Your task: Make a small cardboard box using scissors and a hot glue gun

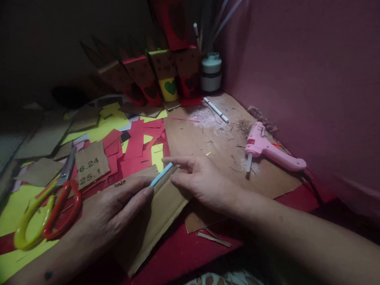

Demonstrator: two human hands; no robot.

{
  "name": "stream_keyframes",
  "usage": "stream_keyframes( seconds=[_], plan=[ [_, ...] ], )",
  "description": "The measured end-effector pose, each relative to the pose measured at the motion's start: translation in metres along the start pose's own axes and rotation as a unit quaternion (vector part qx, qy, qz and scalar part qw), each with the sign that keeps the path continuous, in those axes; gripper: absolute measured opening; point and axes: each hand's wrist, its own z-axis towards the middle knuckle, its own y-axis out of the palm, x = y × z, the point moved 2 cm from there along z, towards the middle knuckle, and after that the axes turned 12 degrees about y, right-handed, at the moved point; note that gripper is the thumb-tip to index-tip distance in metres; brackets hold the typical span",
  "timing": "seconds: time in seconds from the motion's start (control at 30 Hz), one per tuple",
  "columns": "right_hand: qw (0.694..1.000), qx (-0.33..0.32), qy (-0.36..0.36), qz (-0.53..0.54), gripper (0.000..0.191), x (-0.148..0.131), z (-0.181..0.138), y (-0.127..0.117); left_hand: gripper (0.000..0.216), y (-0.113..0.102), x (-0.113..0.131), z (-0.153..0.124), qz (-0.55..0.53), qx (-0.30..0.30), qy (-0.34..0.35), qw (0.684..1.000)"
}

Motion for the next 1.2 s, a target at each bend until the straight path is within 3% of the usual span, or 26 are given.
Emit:
stream_keyframes(
  seconds=[0.53, 0.9, 1.13, 1.2],
  plan=[
    [1.000, 0.020, 0.013, -0.003, 0.050, -0.001, -0.001, 0.002, 0.032, 0.002, 0.005, 0.004, 0.040, 0.034, 0.027, 0.998],
    [1.000, 0.017, -0.003, 0.009, 0.049, 0.002, 0.001, 0.001, 0.031, 0.002, 0.004, 0.004, 0.058, 0.026, 0.032, 0.997],
    [0.999, 0.030, -0.008, 0.024, 0.048, 0.001, 0.001, -0.005, 0.034, -0.036, 0.008, -0.006, 0.127, 0.107, -0.016, 0.986],
    [0.999, 0.032, -0.017, 0.030, 0.045, 0.000, 0.000, -0.009, 0.035, -0.046, 0.007, -0.011, 0.139, 0.101, -0.024, 0.985]
  ],
)
